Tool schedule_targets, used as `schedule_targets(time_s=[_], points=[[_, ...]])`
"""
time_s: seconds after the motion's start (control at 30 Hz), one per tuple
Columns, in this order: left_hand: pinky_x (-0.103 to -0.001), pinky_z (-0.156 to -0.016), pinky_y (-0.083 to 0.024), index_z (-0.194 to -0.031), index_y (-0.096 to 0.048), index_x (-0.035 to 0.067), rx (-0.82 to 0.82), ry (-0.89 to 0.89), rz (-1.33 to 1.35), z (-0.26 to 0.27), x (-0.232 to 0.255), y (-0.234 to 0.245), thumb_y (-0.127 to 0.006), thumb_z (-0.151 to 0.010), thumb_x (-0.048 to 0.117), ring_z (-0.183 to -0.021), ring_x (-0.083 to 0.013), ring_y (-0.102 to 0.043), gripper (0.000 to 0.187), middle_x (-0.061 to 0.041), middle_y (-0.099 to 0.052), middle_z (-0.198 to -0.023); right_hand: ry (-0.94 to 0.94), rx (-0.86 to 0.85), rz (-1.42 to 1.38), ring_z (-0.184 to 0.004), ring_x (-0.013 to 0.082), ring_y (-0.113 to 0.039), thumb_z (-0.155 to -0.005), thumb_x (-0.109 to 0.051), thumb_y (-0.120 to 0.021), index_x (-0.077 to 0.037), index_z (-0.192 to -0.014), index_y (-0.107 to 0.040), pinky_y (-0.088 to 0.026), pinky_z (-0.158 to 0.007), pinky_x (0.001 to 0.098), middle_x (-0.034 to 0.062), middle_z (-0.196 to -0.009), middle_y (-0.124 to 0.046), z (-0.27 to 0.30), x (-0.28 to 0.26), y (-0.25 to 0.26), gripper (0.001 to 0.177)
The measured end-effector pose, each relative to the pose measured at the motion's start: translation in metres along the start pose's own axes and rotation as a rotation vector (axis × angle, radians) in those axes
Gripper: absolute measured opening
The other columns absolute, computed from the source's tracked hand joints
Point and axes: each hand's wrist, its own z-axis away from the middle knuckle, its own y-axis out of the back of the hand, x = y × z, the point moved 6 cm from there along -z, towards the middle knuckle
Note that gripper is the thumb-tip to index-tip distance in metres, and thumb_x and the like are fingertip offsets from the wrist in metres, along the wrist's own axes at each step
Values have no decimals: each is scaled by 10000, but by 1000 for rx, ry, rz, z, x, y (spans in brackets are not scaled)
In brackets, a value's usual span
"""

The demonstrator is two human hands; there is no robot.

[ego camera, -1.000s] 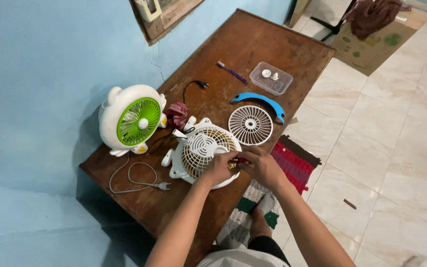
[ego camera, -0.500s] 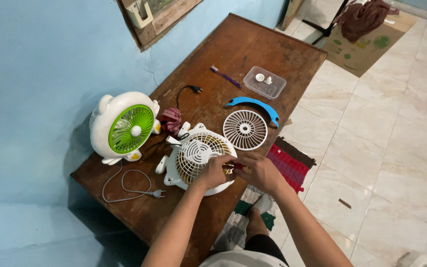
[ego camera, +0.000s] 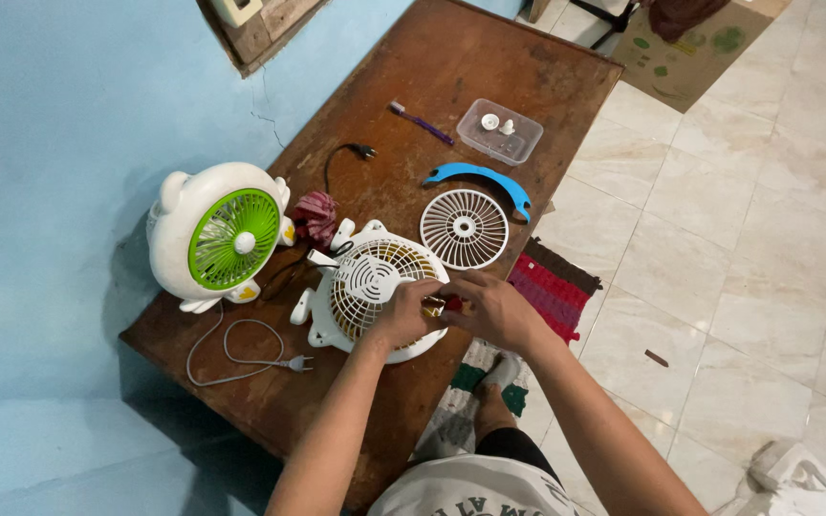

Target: The person uses a screwdriver to tighten screws on the base of a disassembled white electric fan. They repeatedly insert the screwdriver, turn it, and remove it to secure the fan's base components on a wooden table.

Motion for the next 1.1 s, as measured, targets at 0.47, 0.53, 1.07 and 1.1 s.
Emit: schedule_targets(time_s=[0.47, 0.53, 1.07, 1.1], points=[[-346, -801, -602, -1094, -735, 54, 87, 89, -52, 7, -8, 5, -875, -738, 68, -954, -215, -735, 383, -89, -763, -1049, -324, -98, 151, -852, 317, -727, -851, -377, -803, -49, -1128, -700, -571, -728, 407, 159, -965, -734, -5, 9, -14, 442], [-339, -816, -607, -1127, -745, 64, 49, 93, -33, 7, -14, 4, -867, -756, 73, -961, -208, -746, 390, -87, -773, -1061, -181, -60, 69, -870, 324, -721, -795, -283, -815, -45, -1147, -710, -582, -733, 403, 177, -1040, -719, -7, 0, -7, 438], [-336, -895, -597, -1099, -702, 138, 18, 56, -15, 7, -8, 7, -847, -816, 152, -1013, -184, -746, 319, -20, -766, -1064, -568, 57, -773, -933, 150, -704, -896, -103, -680, -45, -1228, -650, -579, -840, 324, 49, -1035, -737, 51, 91, -78, 338], [-341, -910, -588, -1118, -691, 136, 11, 50, -30, 6, -9, 8, -839, -816, 153, -1030, -187, -735, 336, -23, -759, -1084, -556, 27, -830, -962, 131, -709, -845, -41, -689, -52, -1262, -624, -581, -862, 318, 21, -1063, -725, 55, 97, -88, 422]])
